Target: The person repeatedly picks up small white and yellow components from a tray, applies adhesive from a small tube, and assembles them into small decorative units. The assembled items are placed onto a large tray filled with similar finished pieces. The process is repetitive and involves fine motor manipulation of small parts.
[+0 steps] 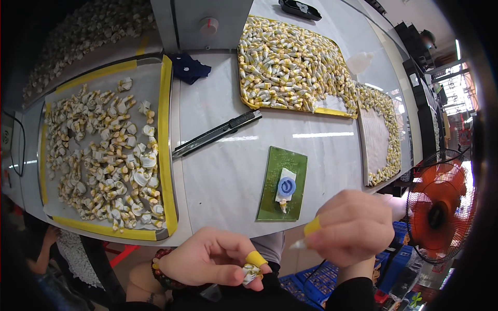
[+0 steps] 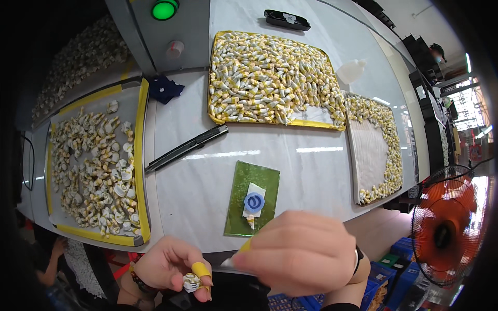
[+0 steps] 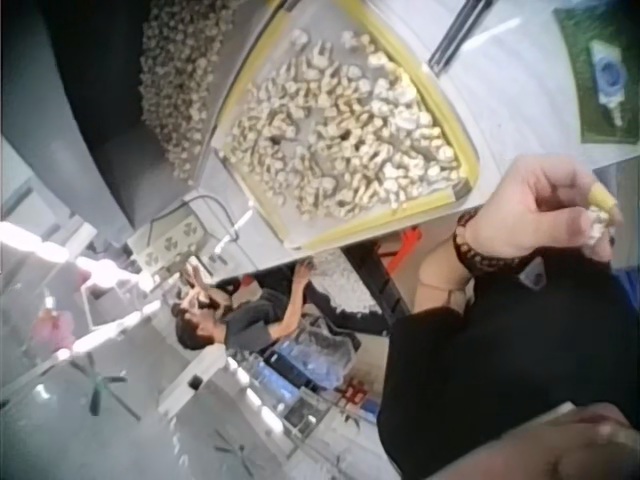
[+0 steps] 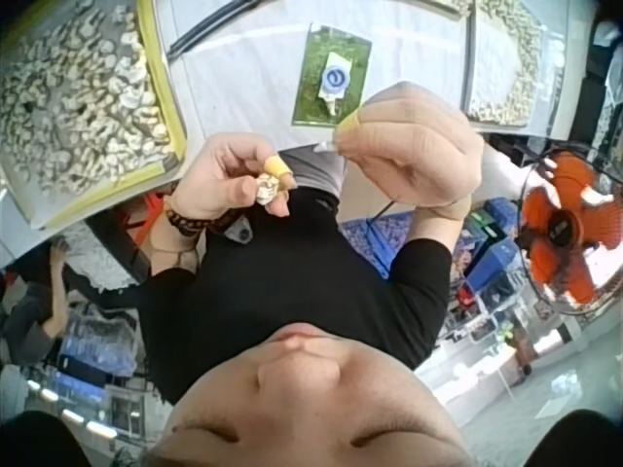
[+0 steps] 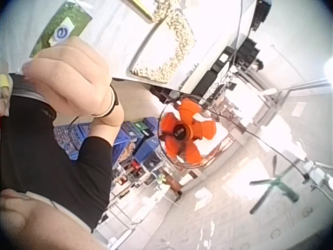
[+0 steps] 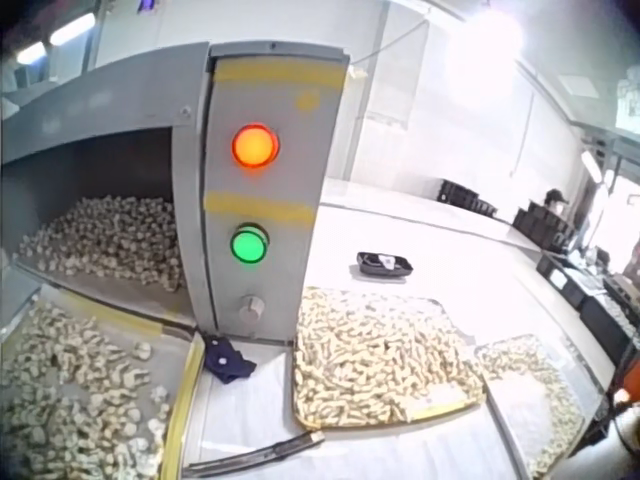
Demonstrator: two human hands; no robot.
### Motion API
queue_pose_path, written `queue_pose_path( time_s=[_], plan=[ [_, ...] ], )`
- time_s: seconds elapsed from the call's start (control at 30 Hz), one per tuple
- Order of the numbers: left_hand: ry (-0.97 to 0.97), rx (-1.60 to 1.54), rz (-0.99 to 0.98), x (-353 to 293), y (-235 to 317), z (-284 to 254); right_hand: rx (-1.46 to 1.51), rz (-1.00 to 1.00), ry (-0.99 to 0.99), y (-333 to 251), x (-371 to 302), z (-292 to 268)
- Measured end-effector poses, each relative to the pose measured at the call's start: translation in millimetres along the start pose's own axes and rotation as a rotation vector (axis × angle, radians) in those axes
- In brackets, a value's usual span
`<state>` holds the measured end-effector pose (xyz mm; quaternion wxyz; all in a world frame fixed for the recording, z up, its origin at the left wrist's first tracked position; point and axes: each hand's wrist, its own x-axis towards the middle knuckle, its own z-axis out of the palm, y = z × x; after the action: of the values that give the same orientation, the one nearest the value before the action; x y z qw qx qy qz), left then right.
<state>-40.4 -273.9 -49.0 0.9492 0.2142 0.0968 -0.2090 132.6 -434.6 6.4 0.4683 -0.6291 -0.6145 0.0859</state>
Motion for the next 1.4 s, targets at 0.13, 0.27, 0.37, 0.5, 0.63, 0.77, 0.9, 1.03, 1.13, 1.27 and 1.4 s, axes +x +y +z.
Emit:
queue_pose_path(
  time_s=[0.13,0.27,0.37,0.5,0.63,0.77,0.9,1.03,1.13,1.27,1.4],
  plan=[
    [-0.126,-0.094,-0.052,4,0,-4,0.134,-0.070,-0.018,-5,9,14],
    [-0.190,-0.127,-0.053,6,-4,-8,0.115,-0.136,-0.178,-6,17,11],
    [-0.197,-0.106,-0.102,8,-3,-6,0.027,-0.210,-0.277,-9,20,6],
    [-0.216,-0.110,-0.086,12,-4,-4,0.047,-0.241,-0.241,-5,21,12],
    [-0.220,-0.115,-0.078,13,-3,0,0.095,-0.112,-0.241,-10,19,11],
    [-0.230,-0.134,-0.070,14,-5,-1,0.094,-0.083,-0.221,-11,17,11],
    [-0.096,-0.081,0.016,13,-3,4,0.035,-0.094,-0.223,-13,16,6],
    [0.113,0.297,0.419,14,-9,12,0.067,0.029,-0.051,-13,1,18],
    [0.164,0.702,0.637,15,-9,7,0.068,0.038,-0.056,-15,-2,15],
    [0.164,0.803,0.738,16,-7,7,-0.004,-0.181,-0.107,-7,-2,11],
    [0.163,0.863,0.772,21,-7,7,-0.036,-0.190,-0.132,-8,-6,7]
  ],
)
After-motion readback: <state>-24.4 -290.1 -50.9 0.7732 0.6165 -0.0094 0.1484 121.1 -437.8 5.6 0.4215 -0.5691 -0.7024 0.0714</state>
